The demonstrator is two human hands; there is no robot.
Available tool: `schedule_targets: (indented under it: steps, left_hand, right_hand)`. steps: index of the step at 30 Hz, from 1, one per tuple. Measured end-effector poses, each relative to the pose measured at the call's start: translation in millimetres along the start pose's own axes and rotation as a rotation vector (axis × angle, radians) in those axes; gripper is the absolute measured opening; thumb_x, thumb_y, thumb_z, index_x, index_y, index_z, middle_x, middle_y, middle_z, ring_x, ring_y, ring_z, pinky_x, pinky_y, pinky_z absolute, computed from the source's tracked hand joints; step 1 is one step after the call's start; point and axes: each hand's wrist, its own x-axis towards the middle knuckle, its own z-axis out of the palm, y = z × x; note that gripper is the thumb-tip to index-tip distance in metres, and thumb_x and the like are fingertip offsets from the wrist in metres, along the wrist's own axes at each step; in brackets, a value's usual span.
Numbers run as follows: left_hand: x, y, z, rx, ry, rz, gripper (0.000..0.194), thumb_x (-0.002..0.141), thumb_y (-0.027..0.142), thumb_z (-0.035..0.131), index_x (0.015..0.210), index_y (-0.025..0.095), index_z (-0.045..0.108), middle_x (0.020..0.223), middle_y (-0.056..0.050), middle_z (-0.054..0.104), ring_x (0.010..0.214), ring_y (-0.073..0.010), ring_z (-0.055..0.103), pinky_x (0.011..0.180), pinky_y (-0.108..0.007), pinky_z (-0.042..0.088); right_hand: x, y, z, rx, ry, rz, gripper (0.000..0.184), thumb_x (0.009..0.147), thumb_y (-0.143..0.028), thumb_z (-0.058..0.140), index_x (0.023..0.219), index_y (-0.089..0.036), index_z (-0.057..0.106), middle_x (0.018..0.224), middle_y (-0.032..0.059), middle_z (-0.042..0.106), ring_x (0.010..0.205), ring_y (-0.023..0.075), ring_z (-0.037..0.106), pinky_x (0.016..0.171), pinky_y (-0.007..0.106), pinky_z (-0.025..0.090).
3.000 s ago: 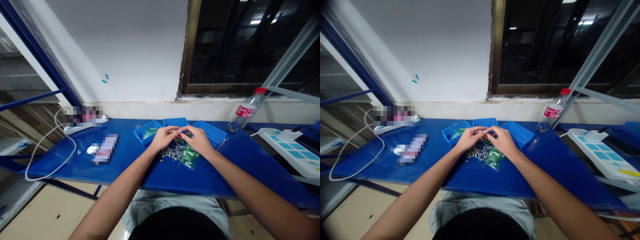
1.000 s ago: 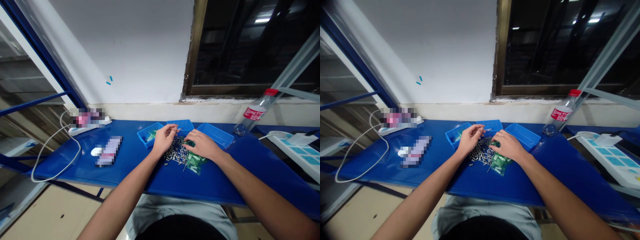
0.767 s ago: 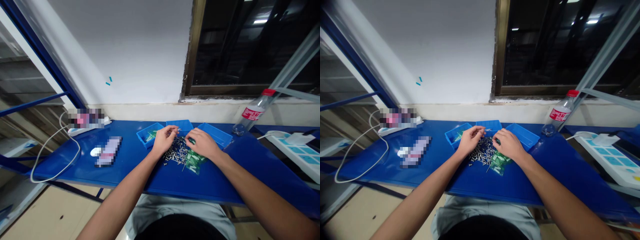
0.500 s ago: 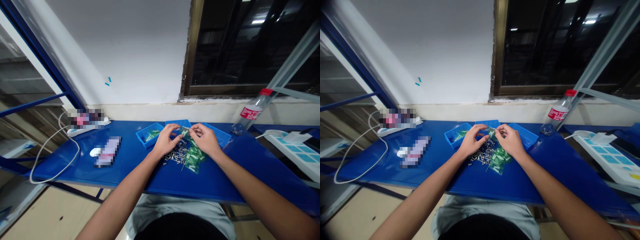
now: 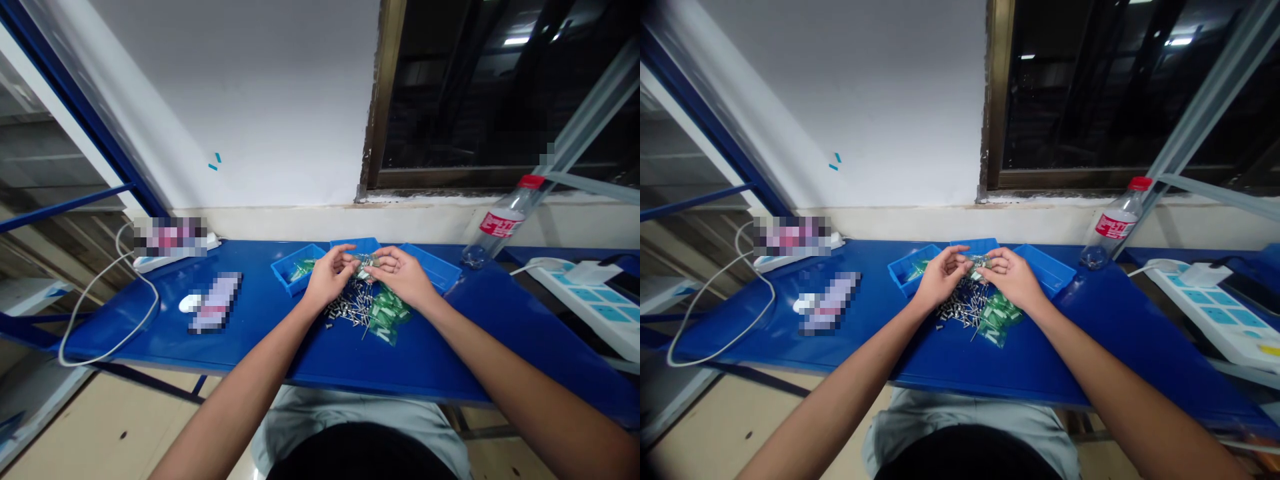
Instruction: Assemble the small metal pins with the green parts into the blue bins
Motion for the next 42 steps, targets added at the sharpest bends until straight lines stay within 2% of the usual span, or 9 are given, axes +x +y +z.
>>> schedule_targets:
  steps: [7, 11, 14, 17, 21, 25, 32, 37, 42]
  left_hand:
    - [-0.9, 4.5, 0.4, -0.091, -0.060, -0.092, 0.049, 0.085, 0.029, 0.082, 0.127, 0.014, 0.062, 0.097, -0.006, 0.071, 0.086, -0.0146, 0.070, 0.086, -0.031, 0.056]
    - [2.1, 3.2, -1.0, -0.131, -0.012, -0.124, 0.049, 0.085, 0.028, 0.082, 0.127, 0.014, 0.061, 0.095, -0.006, 0.071, 0.085, -0.0142, 0.070, 0.084, -0.029, 0.057]
    - [4.2, -0.1, -2.7, -0.174, 0.067, -0.158, 0.051, 0.083, 0.025, 0.083, 0.128, 0.014, 0.061, 0.102, -0.007, 0.072, 0.082, -0.0130, 0.070, 0.081, -0.029, 0.058]
    - [4.5, -1.9, -4.6, -0.198, 0.120, -0.191, 0.055, 0.080, 0.026, 0.086, 0.128, 0.016, 0.062, 0.119, -0.011, 0.071, 0.080, -0.0120, 0.070, 0.081, -0.030, 0.060]
    - [3.7, 0.9, -4.1, -0.295, 0.068, -0.249, 0.053, 0.078, 0.028, 0.088, 0.124, 0.014, 0.065, 0.120, -0.014, 0.071, 0.088, -0.0154, 0.072, 0.085, -0.033, 0.061]
    - [3.4, 5.7, -1.3, -0.390, 0.029, -0.297, 0.048, 0.088, 0.040, 0.080, 0.124, 0.012, 0.064, 0.110, -0.016, 0.074, 0.090, -0.0194, 0.075, 0.086, -0.036, 0.062]
    - [0.8, 6.1, 1.8, -0.184, -0.017, -0.225, 0.041, 0.085, 0.046, 0.082, 0.105, 0.013, 0.067, 0.090, -0.008, 0.074, 0.081, -0.0192, 0.075, 0.078, -0.034, 0.062]
    - [-1.4, 7.9, 1.3, -0.046, -0.129, -0.105, 0.047, 0.085, 0.043, 0.083, 0.122, 0.015, 0.073, 0.126, -0.015, 0.071, 0.115, -0.0263, 0.070, 0.106, -0.045, 0.056]
    - [0.0, 6.9, -4.2, 0.056, -0.103, -0.005, 0.038, 0.086, 0.039, 0.080, 0.118, 0.018, 0.078, 0.133, -0.015, 0.063, 0.123, -0.0269, 0.064, 0.104, -0.044, 0.057]
  right_hand:
    - [-0.9, -3.3, -2.7, 0.031, 0.018, 0.007, 0.054, 0.072, -0.047, 0.090, 0.111, -0.022, 0.062, 0.085, 0.0035, 0.077, 0.072, 0.0220, 0.077, 0.076, 0.040, 0.065]
    - [-2.3, -4.1, -3.2, -0.029, -0.009, 0.000, 0.053, 0.088, -0.048, 0.075, 0.132, -0.021, 0.063, 0.095, 0.0076, 0.079, 0.076, 0.0236, 0.077, 0.074, 0.042, 0.067]
    - [-4.6, -6.3, -4.4, -0.191, -0.020, -0.158, 0.050, 0.100, -0.041, 0.059, 0.147, -0.026, 0.057, 0.128, 0.0124, 0.072, 0.099, 0.0264, 0.076, 0.077, 0.043, 0.069]
    - [-6.8, -13.7, -6.2, -0.471, -0.022, -0.399, 0.046, 0.098, -0.027, 0.059, 0.143, -0.032, 0.064, 0.156, 0.0092, 0.053, 0.133, 0.0305, 0.061, 0.101, 0.050, 0.062]
    - [-7.7, -24.0, -7.0, -0.641, -0.084, -0.542, 0.030, 0.093, -0.020, 0.068, 0.117, -0.035, 0.079, 0.145, 0.0040, 0.065, 0.141, 0.0323, 0.055, 0.115, 0.061, 0.049]
    - [-8.4, -22.5, -5.4, -0.588, -0.006, -0.464, 0.017, 0.096, -0.030, 0.067, 0.108, -0.030, 0.080, 0.113, 0.0047, 0.080, 0.112, 0.0293, 0.073, 0.105, 0.054, 0.056]
    - [-4.9, -7.4, -5.9, -0.341, 0.244, -0.246, 0.029, 0.090, -0.045, 0.073, 0.106, -0.020, 0.076, 0.102, 0.0107, 0.080, 0.088, 0.0272, 0.077, 0.084, 0.044, 0.065]
    - [-5.3, -7.1, -3.9, -0.281, -0.034, -0.229, 0.038, 0.083, -0.034, 0.077, 0.120, -0.024, 0.074, 0.120, 0.0091, 0.076, 0.096, 0.0254, 0.077, 0.091, 0.044, 0.065]
    - [-5.6, -5.1, -2.8, -0.202, -0.160, -0.163, 0.054, 0.084, -0.033, 0.076, 0.137, -0.028, 0.066, 0.135, 0.0086, 0.071, 0.111, 0.0283, 0.074, 0.100, 0.049, 0.062]
